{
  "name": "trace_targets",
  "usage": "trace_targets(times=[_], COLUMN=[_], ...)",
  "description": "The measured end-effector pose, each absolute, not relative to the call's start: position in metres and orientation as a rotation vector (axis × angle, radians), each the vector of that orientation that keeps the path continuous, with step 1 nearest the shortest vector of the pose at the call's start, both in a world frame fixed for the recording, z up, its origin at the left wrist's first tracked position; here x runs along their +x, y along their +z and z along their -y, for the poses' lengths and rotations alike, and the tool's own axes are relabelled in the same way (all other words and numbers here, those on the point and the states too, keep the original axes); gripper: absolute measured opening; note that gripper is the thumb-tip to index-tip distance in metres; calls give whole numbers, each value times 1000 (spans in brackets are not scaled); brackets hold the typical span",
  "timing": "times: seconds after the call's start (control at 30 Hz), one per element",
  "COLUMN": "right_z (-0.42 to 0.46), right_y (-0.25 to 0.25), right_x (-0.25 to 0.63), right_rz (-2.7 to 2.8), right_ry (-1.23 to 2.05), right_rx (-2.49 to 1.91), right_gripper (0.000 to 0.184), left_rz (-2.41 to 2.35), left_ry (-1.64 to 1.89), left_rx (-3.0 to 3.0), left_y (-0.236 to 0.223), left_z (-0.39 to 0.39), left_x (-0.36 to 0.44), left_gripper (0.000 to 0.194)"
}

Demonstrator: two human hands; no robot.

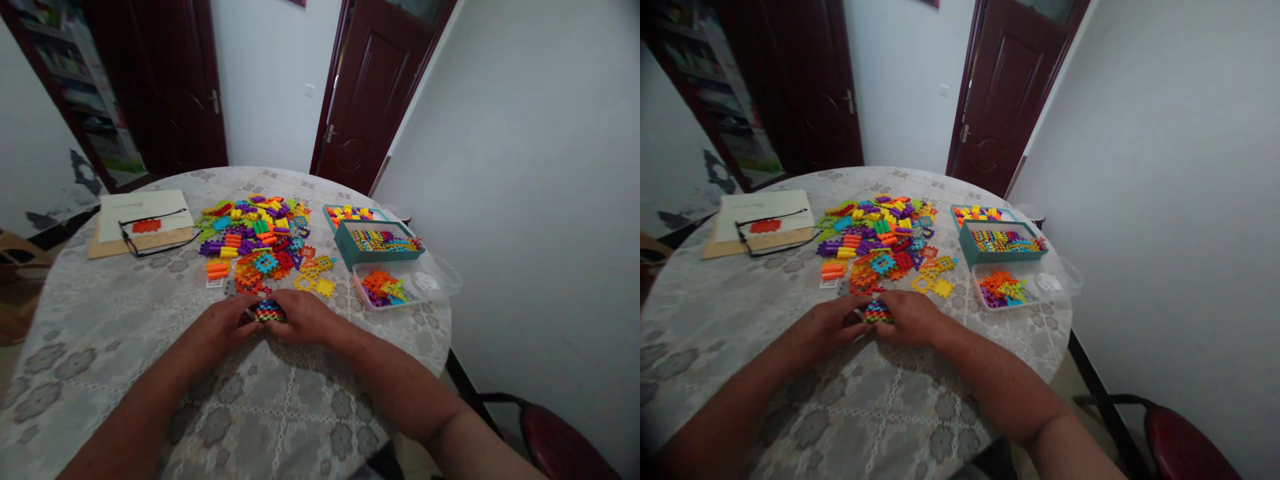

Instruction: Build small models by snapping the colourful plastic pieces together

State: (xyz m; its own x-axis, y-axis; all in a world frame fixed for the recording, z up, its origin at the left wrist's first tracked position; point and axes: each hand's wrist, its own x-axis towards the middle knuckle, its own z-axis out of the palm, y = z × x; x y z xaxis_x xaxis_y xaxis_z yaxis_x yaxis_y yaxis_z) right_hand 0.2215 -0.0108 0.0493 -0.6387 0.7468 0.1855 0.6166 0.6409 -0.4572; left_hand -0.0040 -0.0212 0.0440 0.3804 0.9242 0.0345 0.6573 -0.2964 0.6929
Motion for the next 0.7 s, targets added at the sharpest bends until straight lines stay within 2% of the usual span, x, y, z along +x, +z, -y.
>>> trace_targets(times=[0.2, 0.4, 0.53, 0.7], right_z=[-1, -58, -101, -116], right_y=[104, 154, 155, 140], right_x=[270, 383, 454, 501], right_rz=[2407, 2194, 2236, 2390], right_ry=[417, 59, -42, 21], right_rx=[-1148, -1498, -1799, -1957], right_gripper=[29, 36, 38, 43], left_rz=[-1367, -1417, -1426, -1472], left_ry=[638, 644, 634, 627], left_rx=[2047, 2090, 2120, 2119], left_y=[50, 43, 42, 46], left_z=[23, 19, 18, 18], left_x=[-4, -9, -8, -8], left_gripper=[50, 48, 47, 49])
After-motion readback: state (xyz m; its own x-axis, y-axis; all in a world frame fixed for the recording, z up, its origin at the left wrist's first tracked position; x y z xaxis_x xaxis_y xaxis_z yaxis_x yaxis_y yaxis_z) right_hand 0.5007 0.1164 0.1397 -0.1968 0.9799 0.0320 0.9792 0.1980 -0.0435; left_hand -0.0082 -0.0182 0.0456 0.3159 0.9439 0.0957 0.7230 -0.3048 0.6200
